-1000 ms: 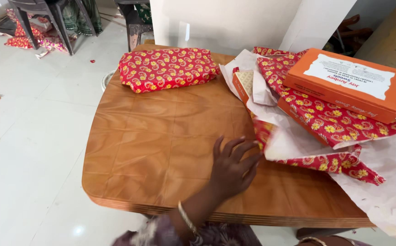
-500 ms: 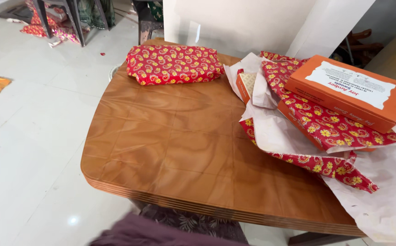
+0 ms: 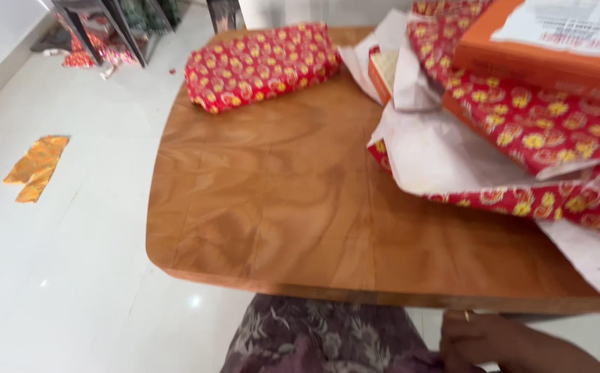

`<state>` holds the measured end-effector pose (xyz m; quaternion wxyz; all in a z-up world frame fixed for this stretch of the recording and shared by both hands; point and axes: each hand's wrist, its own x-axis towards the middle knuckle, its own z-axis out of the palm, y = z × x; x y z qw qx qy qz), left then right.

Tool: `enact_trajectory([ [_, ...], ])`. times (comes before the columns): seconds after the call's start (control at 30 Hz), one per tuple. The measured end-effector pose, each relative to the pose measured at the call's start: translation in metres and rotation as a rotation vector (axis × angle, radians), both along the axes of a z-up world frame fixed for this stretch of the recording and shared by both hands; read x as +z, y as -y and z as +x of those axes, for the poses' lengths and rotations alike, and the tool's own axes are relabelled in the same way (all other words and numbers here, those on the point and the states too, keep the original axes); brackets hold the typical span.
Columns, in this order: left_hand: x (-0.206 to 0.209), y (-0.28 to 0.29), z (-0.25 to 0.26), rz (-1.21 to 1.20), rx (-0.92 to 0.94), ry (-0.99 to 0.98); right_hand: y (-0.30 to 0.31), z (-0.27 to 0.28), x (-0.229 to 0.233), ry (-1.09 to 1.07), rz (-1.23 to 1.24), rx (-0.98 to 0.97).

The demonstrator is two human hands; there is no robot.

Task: The person wraps rectangular boxes with red floral wrapping paper and white tissue paper on a wooden table. They fold the paper around each box, smooth the edges, and stack the finished wrapped gifts.

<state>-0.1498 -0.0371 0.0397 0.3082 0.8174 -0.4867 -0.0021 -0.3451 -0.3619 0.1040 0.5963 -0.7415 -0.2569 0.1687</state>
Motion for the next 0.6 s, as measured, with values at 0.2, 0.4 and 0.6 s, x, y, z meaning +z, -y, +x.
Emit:
enact_trajectory([
  [0.2, -0.004, 0.027, 0.019, -0.011, -0.133, -0.078, 0.031, -0.017, -0.006, -0.055, -0.050, -0.008],
  [0.4, -0.008, 0.045, 0.007, -0.112, -0.379, -0.209, 0.089, -0.048, -0.020, 0.311, -0.058, -1.149],
  [0.6, -0.044, 0.050, -0.025, -0.119, -0.723, -0.625, 0.225, 0.013, 0.004, 0.718, -0.957, -1.392],
])
